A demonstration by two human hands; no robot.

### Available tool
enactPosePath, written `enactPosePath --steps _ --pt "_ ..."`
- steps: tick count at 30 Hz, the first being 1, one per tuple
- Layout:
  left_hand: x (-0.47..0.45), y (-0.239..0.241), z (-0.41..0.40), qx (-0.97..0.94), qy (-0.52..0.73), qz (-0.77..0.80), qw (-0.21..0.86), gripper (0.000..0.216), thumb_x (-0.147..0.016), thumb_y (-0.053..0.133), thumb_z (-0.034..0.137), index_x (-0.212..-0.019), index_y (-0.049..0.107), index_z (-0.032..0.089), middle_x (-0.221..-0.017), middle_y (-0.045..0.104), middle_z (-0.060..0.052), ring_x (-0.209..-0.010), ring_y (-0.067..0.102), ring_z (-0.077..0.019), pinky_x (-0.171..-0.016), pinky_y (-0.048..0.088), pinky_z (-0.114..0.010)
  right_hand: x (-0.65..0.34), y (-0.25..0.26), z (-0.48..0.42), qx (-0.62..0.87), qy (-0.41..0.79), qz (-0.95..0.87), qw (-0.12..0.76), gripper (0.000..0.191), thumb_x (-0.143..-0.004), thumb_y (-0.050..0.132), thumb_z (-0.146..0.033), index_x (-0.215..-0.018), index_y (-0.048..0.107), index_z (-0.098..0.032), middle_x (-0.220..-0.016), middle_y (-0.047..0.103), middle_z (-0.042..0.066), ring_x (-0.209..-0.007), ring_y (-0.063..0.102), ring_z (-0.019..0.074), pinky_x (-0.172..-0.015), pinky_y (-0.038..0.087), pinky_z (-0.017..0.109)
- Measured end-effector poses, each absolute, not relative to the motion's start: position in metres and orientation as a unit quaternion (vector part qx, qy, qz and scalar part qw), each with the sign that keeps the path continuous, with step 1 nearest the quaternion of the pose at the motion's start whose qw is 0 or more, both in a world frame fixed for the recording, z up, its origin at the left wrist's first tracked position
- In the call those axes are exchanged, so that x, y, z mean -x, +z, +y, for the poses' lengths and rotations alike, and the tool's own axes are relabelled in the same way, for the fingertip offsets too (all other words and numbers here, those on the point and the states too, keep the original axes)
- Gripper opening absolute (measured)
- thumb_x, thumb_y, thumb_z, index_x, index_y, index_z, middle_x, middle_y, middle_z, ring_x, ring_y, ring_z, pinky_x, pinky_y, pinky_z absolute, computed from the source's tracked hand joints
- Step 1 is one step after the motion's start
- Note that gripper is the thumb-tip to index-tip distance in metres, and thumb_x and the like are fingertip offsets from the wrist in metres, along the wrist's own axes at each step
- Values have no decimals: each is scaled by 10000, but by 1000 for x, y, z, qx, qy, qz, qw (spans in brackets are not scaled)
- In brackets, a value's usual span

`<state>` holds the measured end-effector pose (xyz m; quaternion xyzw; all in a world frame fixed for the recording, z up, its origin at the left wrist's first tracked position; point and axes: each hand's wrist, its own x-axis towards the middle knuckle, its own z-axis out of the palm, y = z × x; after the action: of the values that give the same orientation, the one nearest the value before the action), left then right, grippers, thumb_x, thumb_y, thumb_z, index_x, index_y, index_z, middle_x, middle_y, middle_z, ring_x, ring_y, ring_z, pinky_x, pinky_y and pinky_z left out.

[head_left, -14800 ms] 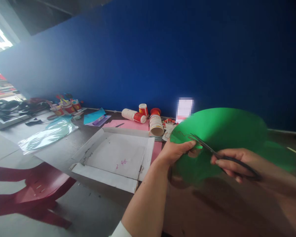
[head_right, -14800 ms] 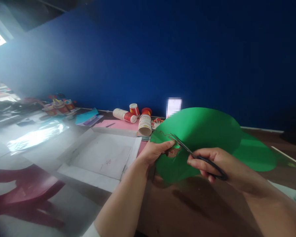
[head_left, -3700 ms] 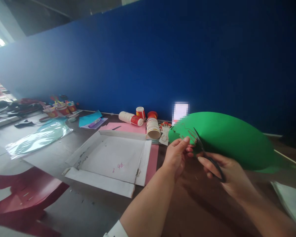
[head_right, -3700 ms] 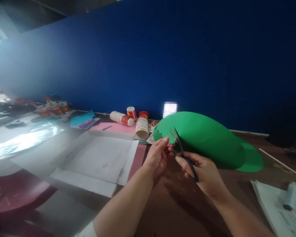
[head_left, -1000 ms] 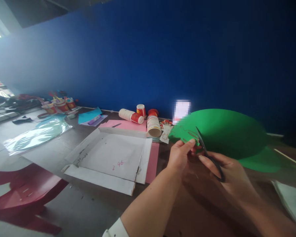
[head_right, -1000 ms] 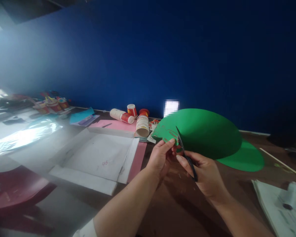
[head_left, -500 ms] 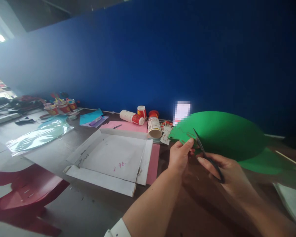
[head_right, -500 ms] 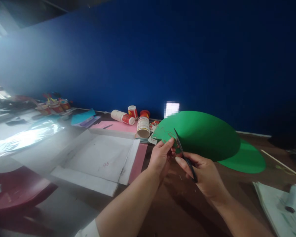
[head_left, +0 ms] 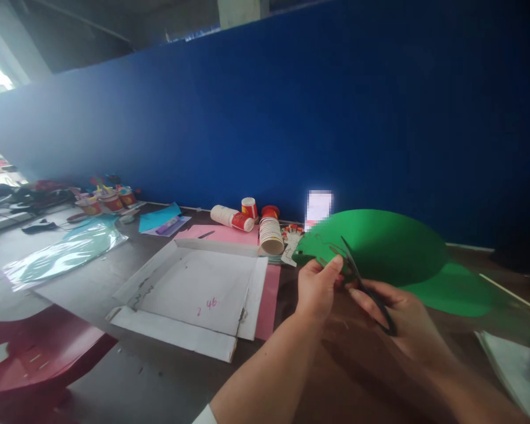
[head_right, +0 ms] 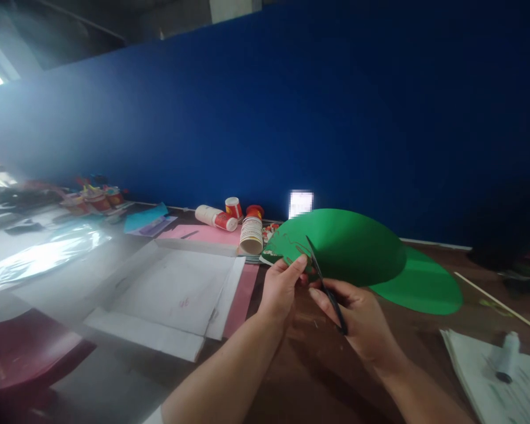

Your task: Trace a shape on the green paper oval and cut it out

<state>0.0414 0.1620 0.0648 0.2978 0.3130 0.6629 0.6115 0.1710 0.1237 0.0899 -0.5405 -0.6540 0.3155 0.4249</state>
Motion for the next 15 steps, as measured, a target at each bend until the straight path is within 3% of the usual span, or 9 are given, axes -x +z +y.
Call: enactPosePath --steps 5,15 --pt "-42 68 161 -289 660 309 620 408 -637 875 508 -722 710 144 -640 655 -22 -548 505 -87 -578 389 -231 -172 92 121 538 391 -615 424 428 -740 766 -538 -1003 825 -205 -850 790 64 -830 725 266 -695 571 298" --pt "-42 69 162 -286 664 302 622 388 -626 885 487 -709 706 153 -648 678 -22 -528 498 -78 -554 391 -222 -173 95 119 520 388 -633 423 396 -769 776 -512 -1016 825 -207 -929 801 70 -868 726 280 -702 565 301"
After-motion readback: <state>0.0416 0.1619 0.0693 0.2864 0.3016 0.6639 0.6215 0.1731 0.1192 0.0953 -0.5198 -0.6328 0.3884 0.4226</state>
